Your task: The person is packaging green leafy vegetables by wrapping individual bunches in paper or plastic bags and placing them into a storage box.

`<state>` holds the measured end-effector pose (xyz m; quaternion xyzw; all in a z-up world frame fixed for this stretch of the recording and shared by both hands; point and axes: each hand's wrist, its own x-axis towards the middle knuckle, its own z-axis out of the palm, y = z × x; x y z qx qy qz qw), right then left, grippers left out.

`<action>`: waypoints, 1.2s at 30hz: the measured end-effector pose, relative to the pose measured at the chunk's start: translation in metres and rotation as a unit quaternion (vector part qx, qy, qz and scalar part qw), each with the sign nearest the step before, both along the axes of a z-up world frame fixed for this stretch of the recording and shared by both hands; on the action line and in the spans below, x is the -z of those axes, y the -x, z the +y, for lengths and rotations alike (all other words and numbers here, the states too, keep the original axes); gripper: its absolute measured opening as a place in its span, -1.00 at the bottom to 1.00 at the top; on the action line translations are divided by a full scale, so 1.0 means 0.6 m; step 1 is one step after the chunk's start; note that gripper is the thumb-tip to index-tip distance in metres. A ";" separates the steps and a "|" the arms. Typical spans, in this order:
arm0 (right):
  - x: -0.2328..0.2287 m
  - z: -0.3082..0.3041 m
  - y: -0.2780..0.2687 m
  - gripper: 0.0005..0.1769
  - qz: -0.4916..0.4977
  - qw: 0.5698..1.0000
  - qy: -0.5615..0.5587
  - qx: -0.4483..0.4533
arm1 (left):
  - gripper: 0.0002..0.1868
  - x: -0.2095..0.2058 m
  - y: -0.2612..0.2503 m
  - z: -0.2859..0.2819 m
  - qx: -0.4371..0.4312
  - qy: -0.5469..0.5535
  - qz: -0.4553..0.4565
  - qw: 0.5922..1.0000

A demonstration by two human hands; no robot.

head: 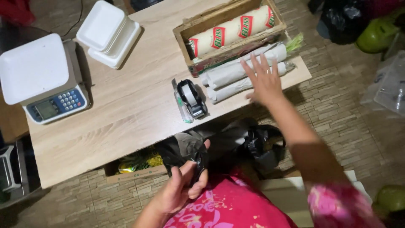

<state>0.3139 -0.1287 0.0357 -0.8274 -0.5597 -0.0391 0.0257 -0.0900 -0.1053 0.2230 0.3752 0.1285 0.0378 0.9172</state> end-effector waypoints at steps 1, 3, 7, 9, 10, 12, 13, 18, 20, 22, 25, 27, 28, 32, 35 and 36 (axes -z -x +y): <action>-0.007 0.029 -0.032 0.74 -0.055 0.996 0.058 -0.029 | 0.19 0.001 0.001 -0.002 -0.003 -0.022 0.012 1.000; 0.010 0.048 -0.054 0.77 -0.058 0.990 0.114 -0.065 | 0.13 -0.009 0.005 -0.002 -0.015 -0.050 0.002 0.999; 0.066 0.049 -0.067 0.60 -0.173 0.974 0.095 -0.114 | 0.07 -0.023 0.014 -0.004 -0.038 -0.094 0.003 0.995; 0.066 0.056 -0.073 0.60 -0.163 0.974 0.103 -0.123 | 0.06 -0.009 0.020 -0.002 -0.037 -0.083 0.007 0.996; 0.070 0.050 -0.071 0.60 -0.148 0.974 0.116 -0.125 | 0.06 -0.002 0.027 -0.005 -0.030 -0.068 0.014 0.997; 0.065 0.057 -0.065 0.72 -0.112 0.972 0.157 -0.132 | 0.06 0.005 0.032 -0.011 -0.030 -0.060 0.026 0.997; 0.060 0.064 -0.066 0.86 -0.078 0.968 0.196 -0.133 | 0.06 0.008 0.032 -0.012 -0.026 -0.055 0.035 0.998; 0.050 0.078 -0.063 0.61 -0.067 0.958 0.229 -0.159 | 0.06 0.014 0.035 -0.014 -0.030 -0.030 0.050 0.998; 0.048 0.073 -0.060 0.47 -0.048 0.957 0.223 -0.178 | 0.05 0.013 0.035 -0.013 -0.038 -0.033 0.048 0.998; 0.045 0.059 -0.050 0.37 0.076 0.978 0.123 -0.147 | 0.03 0.011 0.037 -0.014 -0.041 -0.040 0.035 0.998; -0.013 0.014 -0.033 0.41 0.232 0.956 -0.131 -0.124 | 0.02 0.020 0.030 -0.013 -0.057 -0.044 0.032 0.997; -0.100 -0.059 0.020 0.07 0.422 0.894 -0.149 -0.033 | 0.03 0.009 0.024 -0.007 -0.047 -0.058 0.038 0.996; -0.149 -0.095 0.041 -0.24 0.584 0.792 -0.166 0.061 | 0.03 0.005 0.017 0.001 -0.033 -0.080 0.035 0.996; -0.150 -0.159 0.095 0.28 0.849 0.374 -0.291 -0.235 | 0.04 0.015 0.003 0.001 -0.016 -0.037 0.017 0.999; -0.148 -0.189 0.178 -0.18 0.856 0.383 -0.337 -0.085 | 0.17 0.004 -0.015 -0.001 -0.022 0.040 -0.020 0.999; -0.147 -0.187 0.208 -0.51 0.850 0.379 -0.365 0.025 | 0.23 -0.007 -0.022 0.001 -0.031 0.067 -0.034 0.997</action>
